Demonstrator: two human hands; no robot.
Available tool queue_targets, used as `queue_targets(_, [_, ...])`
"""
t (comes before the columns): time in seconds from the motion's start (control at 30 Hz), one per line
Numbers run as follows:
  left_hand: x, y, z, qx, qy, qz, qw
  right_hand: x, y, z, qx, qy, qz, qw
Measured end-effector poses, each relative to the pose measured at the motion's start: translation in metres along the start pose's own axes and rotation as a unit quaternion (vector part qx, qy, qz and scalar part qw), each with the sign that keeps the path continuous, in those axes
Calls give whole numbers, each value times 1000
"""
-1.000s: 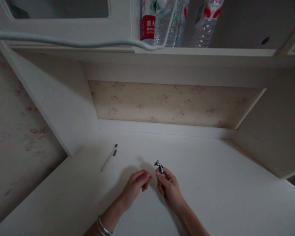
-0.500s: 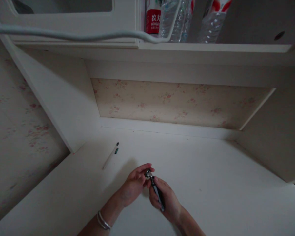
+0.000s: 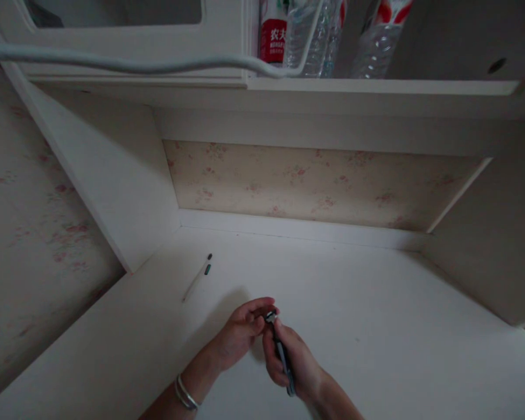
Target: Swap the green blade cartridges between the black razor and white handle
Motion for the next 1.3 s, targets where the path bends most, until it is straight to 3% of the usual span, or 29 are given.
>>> queue_targets(0.23, [6, -1, 3, -9, 0, 7, 1000, -2, 3, 4, -43, -3, -10, 999])
queue_targets(0.53, [7, -2, -1, 0, 3, 15, 1000, 1, 4, 5, -49, 18, 17, 999])
queue_targets(0.93, [4, -4, 1, -1, -33, -22, 999, 5, 2, 10, -87, 71, 51, 992])
queue_targets(1.3, [7, -3, 7, -14, 30, -19, 999, 7, 3, 10, -67, 64, 52, 994])
Point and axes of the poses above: each hand's wrist, its own y-axis away from the middle knuckle, its own z-axis out of the back of the hand, x = y × z, the point moved 8 cm from there along -y, towards the middle knuckle, and after that the axes turned 1 degree about -x, right-handed, at the moved point
